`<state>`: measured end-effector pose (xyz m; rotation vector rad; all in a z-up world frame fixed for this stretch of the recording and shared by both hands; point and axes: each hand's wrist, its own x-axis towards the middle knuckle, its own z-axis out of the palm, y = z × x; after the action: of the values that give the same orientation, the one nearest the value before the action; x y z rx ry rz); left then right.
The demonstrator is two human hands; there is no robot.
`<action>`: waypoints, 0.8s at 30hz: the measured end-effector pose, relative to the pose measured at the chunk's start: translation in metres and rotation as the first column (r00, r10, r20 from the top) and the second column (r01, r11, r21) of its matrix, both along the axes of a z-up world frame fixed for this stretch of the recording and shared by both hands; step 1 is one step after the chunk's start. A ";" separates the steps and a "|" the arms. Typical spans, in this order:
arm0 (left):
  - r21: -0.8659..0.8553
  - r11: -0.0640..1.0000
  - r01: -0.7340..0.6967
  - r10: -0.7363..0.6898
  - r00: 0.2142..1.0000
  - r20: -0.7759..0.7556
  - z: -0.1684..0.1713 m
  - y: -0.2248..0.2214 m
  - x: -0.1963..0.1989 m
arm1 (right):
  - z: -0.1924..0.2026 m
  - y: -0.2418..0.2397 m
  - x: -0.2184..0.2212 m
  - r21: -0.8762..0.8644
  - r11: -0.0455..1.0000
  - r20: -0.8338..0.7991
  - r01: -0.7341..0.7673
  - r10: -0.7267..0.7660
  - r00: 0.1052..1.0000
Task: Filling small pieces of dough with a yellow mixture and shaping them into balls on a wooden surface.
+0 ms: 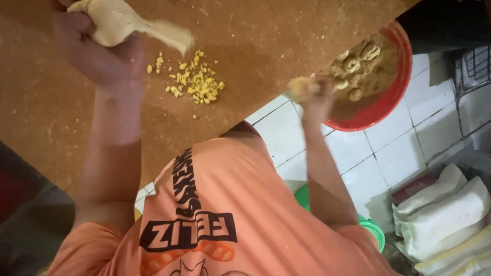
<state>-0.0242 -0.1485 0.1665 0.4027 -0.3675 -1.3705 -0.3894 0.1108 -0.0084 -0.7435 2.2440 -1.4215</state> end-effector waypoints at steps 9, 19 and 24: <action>0.330 0.942 0.054 0.016 0.978 -0.206 -0.061 0.015 0.029 | -0.066 -0.001 -0.030 -0.194 0.976 -0.062 -0.096 0.086 0.994; 0.270 0.952 0.146 -0.100 0.979 -0.178 0.008 0.073 0.049 | 0.136 -0.138 0.253 -0.526 0.256 0.191 -0.811 0.965 0.181; 0.419 0.906 -0.055 -0.013 0.987 0.159 -0.024 0.084 0.043 | 0.187 -0.129 0.249 -0.311 0.436 0.143 -0.844 0.900 0.412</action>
<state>0.0189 -0.0643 0.1429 0.8781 -0.1904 -1.3987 -0.1408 -0.0179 0.1785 -1.4004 1.0880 -1.0512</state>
